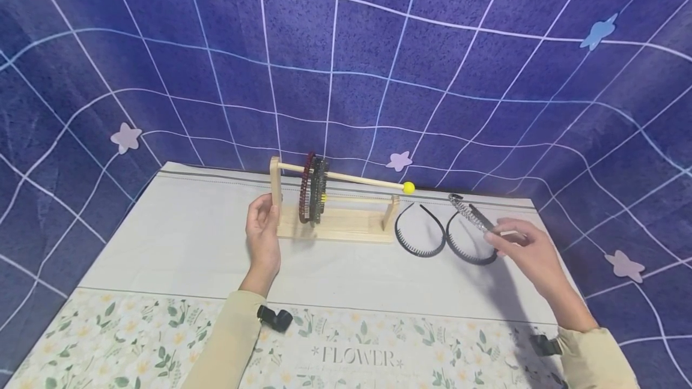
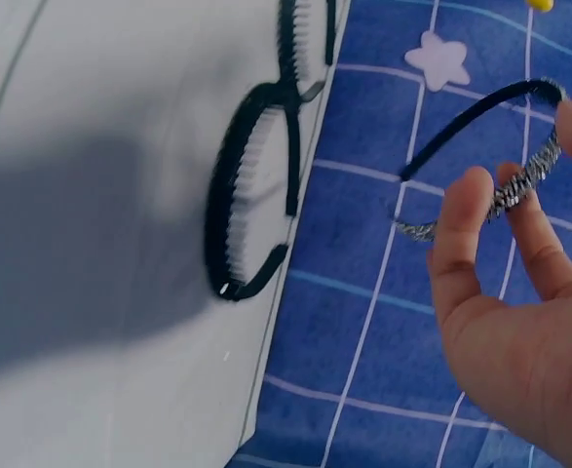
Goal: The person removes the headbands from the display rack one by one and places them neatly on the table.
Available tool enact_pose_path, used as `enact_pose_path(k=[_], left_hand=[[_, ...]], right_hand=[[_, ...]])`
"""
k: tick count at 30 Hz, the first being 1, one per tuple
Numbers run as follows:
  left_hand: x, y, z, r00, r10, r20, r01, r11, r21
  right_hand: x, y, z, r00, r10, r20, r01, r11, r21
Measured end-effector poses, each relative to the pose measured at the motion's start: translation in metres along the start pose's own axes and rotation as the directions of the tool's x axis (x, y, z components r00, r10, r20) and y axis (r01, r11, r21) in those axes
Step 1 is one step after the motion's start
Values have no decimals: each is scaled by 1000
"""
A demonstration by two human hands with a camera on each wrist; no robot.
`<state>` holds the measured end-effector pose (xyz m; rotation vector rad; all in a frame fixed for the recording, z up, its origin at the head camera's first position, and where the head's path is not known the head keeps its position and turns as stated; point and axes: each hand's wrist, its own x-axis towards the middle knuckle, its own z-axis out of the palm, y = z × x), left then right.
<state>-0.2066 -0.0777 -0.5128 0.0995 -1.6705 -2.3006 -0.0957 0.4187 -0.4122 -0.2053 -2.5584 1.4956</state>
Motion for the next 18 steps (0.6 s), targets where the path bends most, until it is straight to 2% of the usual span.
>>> enact_pose_path(k=[5, 10, 18], left_hand=[[-1, 0, 0, 1000, -2, 4, 2, 1000, 15], [-1, 0, 0, 1000, -3, 3, 3, 1000, 9], [0, -1, 0, 1000, 2, -1, -2, 1000, 5]], right_hand=[[-3, 12, -13, 1000, 12, 25, -8, 992, -127], [-5, 24, -26, 998, 17, 54, -7, 985, -175], [-2, 57, -41, 989, -118, 89, 134, 969, -207]])
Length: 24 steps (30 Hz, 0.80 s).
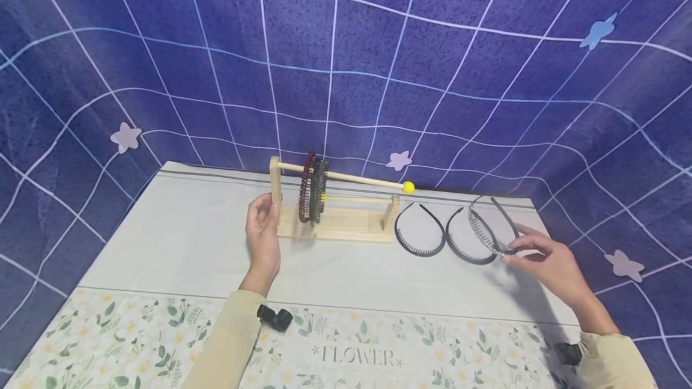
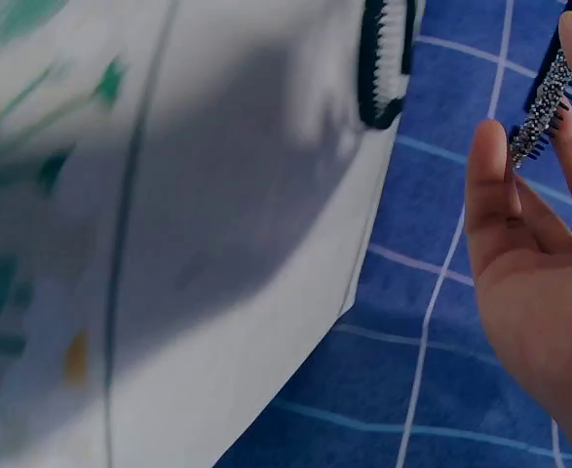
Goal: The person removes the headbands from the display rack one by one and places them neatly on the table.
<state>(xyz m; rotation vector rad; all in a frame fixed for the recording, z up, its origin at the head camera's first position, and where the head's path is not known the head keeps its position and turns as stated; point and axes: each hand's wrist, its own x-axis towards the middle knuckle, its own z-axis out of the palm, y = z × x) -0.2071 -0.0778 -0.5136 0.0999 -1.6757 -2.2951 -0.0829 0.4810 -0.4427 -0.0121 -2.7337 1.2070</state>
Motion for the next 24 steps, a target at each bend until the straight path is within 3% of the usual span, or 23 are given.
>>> enact_pose_path(k=[13, 24], left_hand=[[0, 0, 0, 1000, -2, 2, 2, 1000, 11], [-2, 2, 1, 1000, 3, -15, -3, 1000, -5]], right_hand=[[-5, 36, -24, 998, -45, -40, 39, 991, -128], [-6, 60, -37, 997, 80, 11, -75, 966, -247]])
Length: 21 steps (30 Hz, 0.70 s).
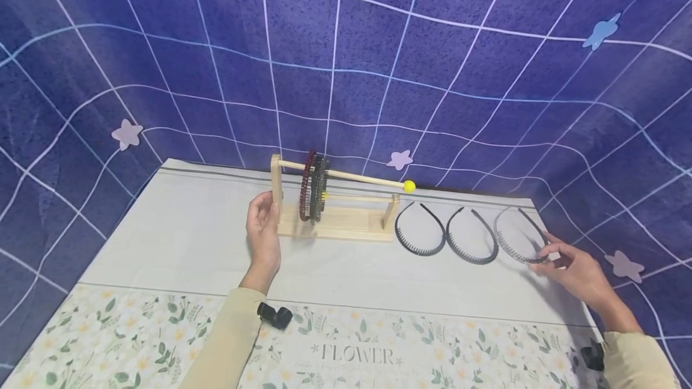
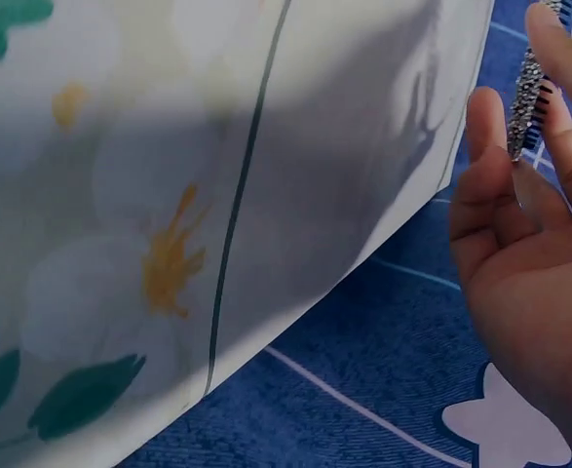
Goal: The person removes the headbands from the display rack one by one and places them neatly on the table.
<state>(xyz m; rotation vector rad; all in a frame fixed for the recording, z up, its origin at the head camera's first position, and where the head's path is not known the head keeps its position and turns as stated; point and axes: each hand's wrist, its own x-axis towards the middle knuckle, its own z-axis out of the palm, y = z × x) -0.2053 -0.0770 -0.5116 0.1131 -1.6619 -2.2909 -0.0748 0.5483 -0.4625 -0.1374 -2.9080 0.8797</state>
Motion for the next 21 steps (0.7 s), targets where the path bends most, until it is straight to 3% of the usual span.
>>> enact_pose_path(k=[8, 15, 21], left_hand=[[0, 1, 2, 1000, -1, -10, 1, 1000, -15], [0, 0, 2, 1000, -2, -3, 2, 1000, -2], [0, 2, 1, 1000, -3, -5, 3, 1000, -1]], right_hand=[[2, 19, -1, 999, 32, 26, -30, 996, -89], [1, 22, 1, 994, 93, 64, -89, 994, -61], [3, 23, 2, 991, 112, 78, -103, 989, -103]])
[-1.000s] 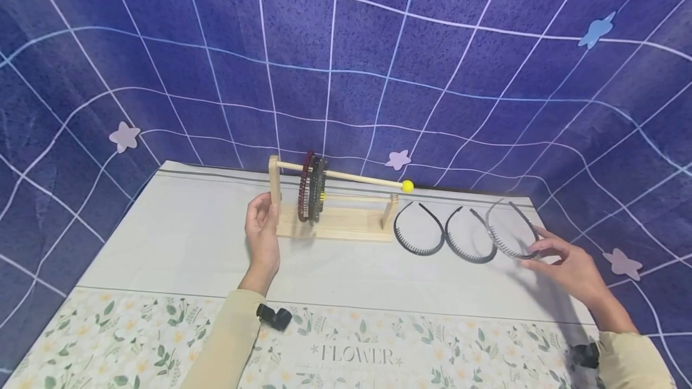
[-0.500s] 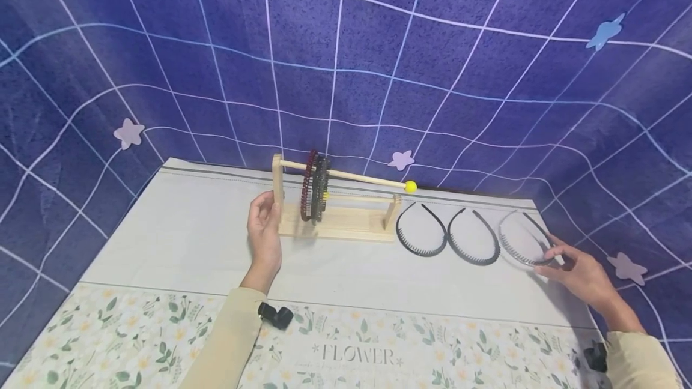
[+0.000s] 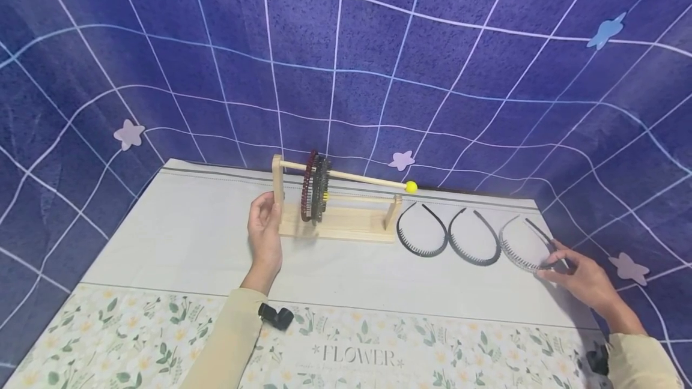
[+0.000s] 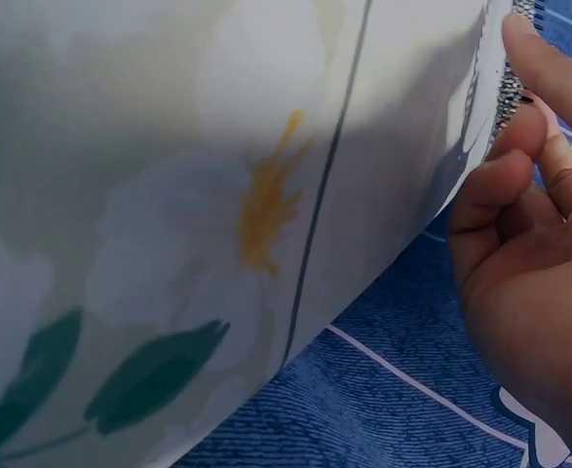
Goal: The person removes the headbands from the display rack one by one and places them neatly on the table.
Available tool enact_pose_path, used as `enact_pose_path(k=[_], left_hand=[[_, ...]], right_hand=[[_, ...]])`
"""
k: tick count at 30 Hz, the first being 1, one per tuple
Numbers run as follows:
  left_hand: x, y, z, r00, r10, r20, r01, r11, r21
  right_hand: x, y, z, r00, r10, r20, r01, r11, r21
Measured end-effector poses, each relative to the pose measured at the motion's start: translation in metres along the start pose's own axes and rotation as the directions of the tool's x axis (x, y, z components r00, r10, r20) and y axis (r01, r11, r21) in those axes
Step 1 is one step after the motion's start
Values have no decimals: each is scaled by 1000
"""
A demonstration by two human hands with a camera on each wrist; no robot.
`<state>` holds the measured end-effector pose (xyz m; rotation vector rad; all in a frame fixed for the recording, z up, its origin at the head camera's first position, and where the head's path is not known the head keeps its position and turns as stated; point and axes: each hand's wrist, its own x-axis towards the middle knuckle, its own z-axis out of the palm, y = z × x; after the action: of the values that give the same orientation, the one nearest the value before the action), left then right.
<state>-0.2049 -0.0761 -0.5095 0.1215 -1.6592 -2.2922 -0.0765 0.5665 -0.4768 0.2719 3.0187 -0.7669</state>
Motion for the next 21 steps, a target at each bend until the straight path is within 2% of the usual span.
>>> enact_pose_path(k=[6, 14, 21], left_hand=[[0, -1, -1, 1000, -1, 4, 1, 1000, -1], [2, -2, -2, 1000, 0, 3, 0, 1000, 7], [1, -1, -2, 1000, -5, 2, 5, 1000, 6]], right_hand=[[1, 1, 1, 998, 31, 48, -32, 999, 33], [-1, 1, 5, 999, 15, 47, -21, 992, 122], [-4, 3, 8, 1000, -18, 5, 18, 998, 66]])
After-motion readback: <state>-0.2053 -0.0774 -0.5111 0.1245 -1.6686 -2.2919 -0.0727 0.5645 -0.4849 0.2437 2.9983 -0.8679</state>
